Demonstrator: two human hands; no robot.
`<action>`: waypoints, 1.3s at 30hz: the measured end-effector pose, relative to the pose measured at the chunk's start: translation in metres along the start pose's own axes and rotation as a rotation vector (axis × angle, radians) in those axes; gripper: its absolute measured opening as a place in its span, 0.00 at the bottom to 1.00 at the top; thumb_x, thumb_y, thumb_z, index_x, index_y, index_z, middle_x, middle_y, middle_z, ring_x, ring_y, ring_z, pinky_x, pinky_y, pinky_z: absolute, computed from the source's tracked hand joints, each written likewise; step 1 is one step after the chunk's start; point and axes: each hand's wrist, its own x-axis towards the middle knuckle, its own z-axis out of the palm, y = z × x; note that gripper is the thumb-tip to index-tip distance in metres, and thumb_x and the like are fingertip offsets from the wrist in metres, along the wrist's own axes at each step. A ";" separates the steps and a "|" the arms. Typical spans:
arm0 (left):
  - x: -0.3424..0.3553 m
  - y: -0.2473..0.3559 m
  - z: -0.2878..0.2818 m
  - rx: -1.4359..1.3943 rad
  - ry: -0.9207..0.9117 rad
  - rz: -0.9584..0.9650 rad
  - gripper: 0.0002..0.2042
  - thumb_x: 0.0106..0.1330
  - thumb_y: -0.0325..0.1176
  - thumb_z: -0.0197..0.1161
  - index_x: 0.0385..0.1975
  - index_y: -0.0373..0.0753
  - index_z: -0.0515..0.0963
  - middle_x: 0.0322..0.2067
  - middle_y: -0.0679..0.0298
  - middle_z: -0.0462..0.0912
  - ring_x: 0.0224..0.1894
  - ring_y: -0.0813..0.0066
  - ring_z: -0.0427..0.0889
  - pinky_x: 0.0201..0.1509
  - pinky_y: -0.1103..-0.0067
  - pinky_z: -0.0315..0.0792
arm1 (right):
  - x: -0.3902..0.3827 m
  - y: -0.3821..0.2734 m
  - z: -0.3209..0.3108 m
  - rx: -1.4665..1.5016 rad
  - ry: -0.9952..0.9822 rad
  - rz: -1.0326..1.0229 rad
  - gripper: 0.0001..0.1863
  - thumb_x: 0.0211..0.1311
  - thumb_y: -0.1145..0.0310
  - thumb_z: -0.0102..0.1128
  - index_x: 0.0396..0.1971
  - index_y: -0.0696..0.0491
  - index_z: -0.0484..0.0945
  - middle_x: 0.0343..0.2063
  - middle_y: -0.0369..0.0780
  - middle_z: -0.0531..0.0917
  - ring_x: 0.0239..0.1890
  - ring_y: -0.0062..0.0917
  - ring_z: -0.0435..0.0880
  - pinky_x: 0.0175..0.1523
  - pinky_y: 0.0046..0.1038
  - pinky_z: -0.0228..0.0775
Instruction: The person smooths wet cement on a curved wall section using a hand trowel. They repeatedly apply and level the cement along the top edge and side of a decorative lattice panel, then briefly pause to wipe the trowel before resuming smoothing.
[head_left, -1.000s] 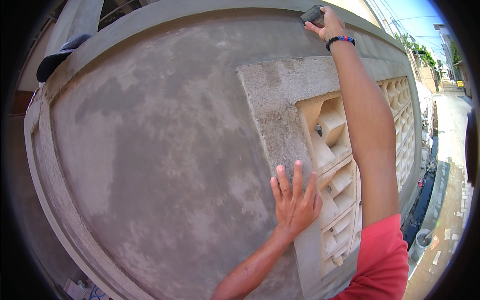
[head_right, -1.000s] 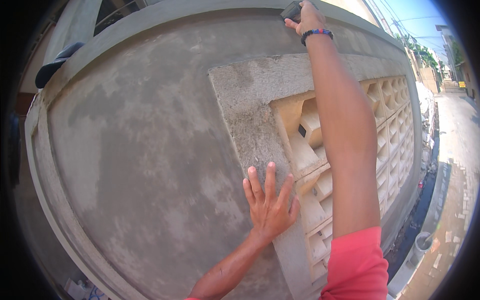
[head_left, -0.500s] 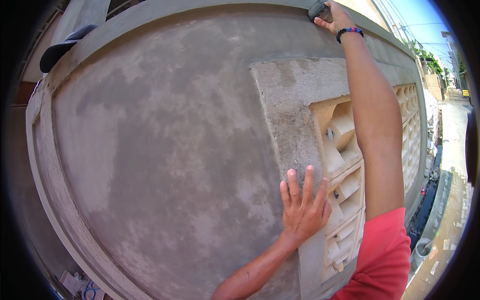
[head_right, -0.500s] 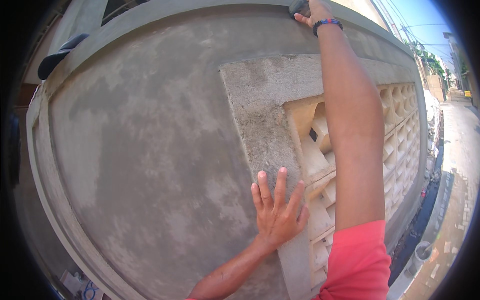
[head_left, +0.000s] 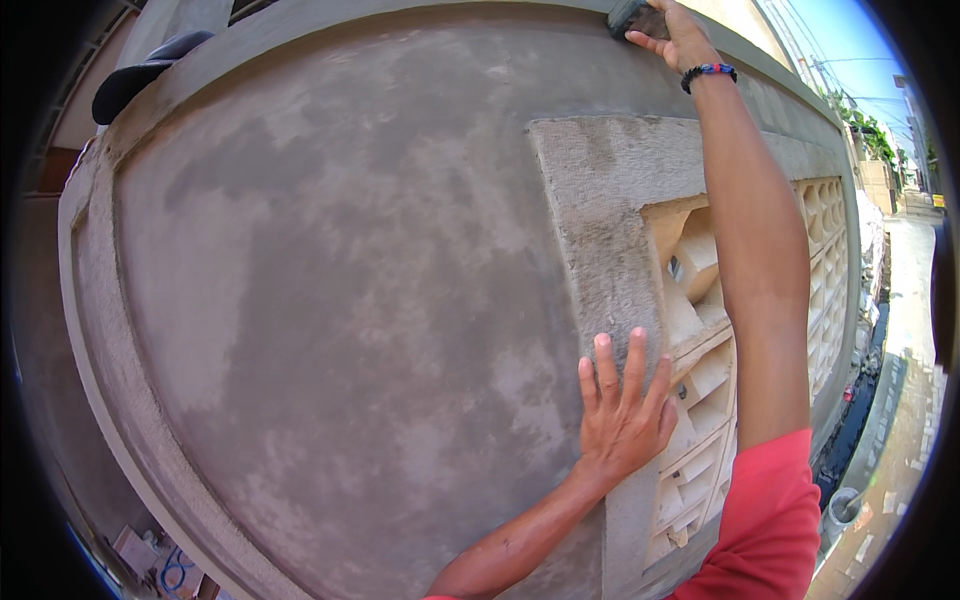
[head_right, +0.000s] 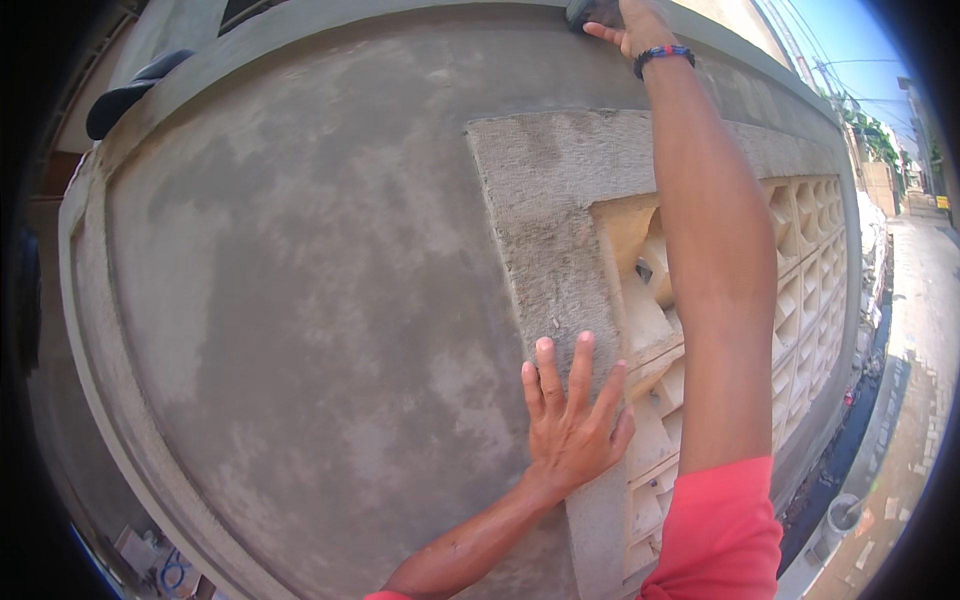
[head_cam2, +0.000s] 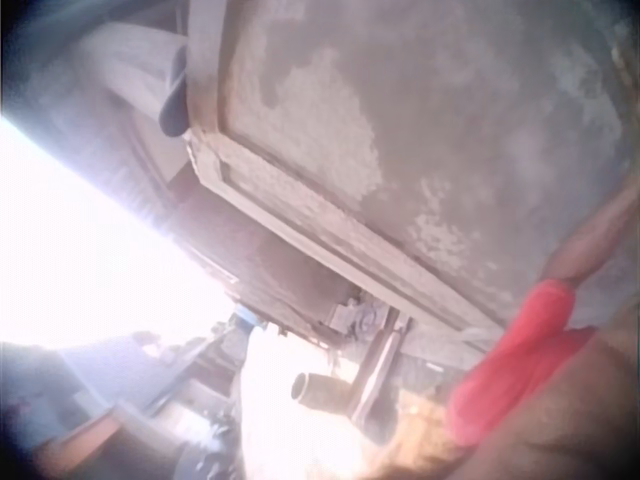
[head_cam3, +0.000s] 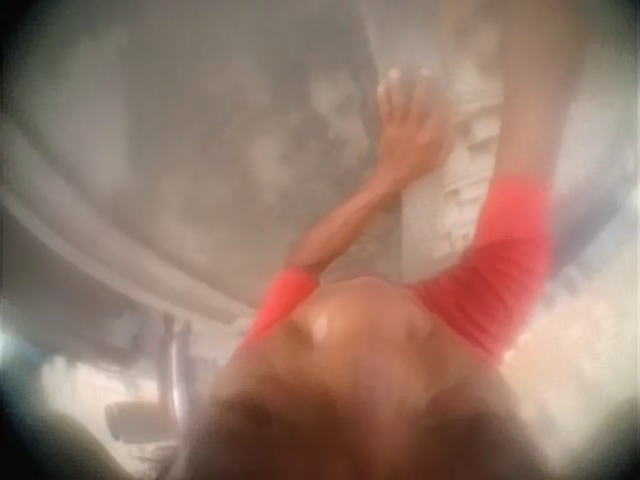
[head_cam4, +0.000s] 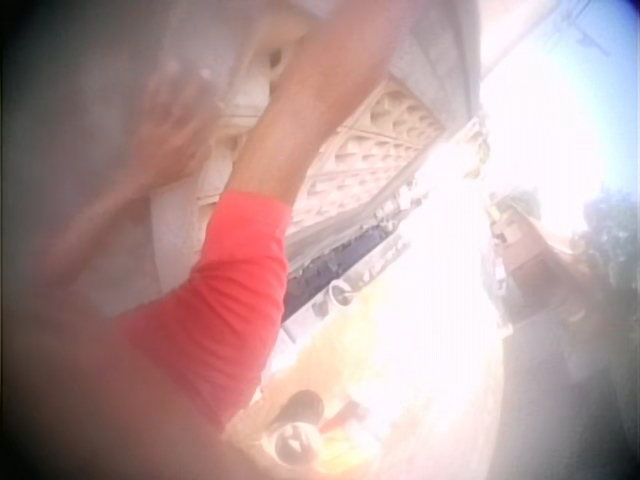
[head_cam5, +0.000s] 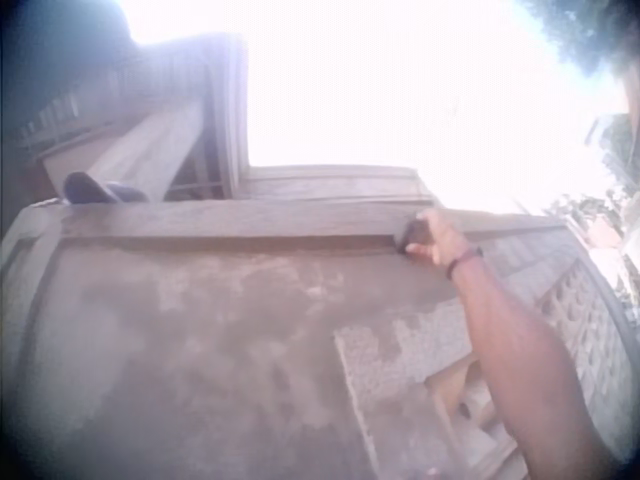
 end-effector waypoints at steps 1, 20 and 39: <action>-0.001 -0.003 0.000 0.007 0.004 -0.009 0.23 0.53 0.43 0.64 0.52 0.49 0.78 0.68 0.52 0.55 0.70 0.36 0.45 0.68 0.48 0.42 | -0.007 -0.009 0.019 0.455 0.021 0.306 0.28 0.56 0.61 0.66 0.53 0.55 0.68 0.47 0.45 0.75 0.49 0.39 0.76 0.40 0.36 0.80; 0.000 0.003 0.003 -0.017 0.034 -0.004 0.22 0.54 0.40 0.62 0.51 0.47 0.78 0.67 0.54 0.58 0.70 0.37 0.47 0.68 0.48 0.44 | -0.085 -0.107 0.144 0.366 0.182 0.309 0.17 0.56 0.66 0.62 0.38 0.65 0.74 0.34 0.47 0.80 0.31 0.30 0.82 0.21 0.28 0.80; -0.007 -0.012 0.020 0.986 -0.152 0.132 0.32 0.64 0.50 0.51 0.67 0.42 0.59 0.68 0.52 0.54 0.72 0.45 0.42 0.72 0.50 0.31 | -0.133 -0.131 0.211 0.142 0.447 0.067 0.28 0.52 0.60 0.61 0.52 0.57 0.67 0.45 0.56 0.78 0.52 0.49 0.76 0.57 0.43 0.66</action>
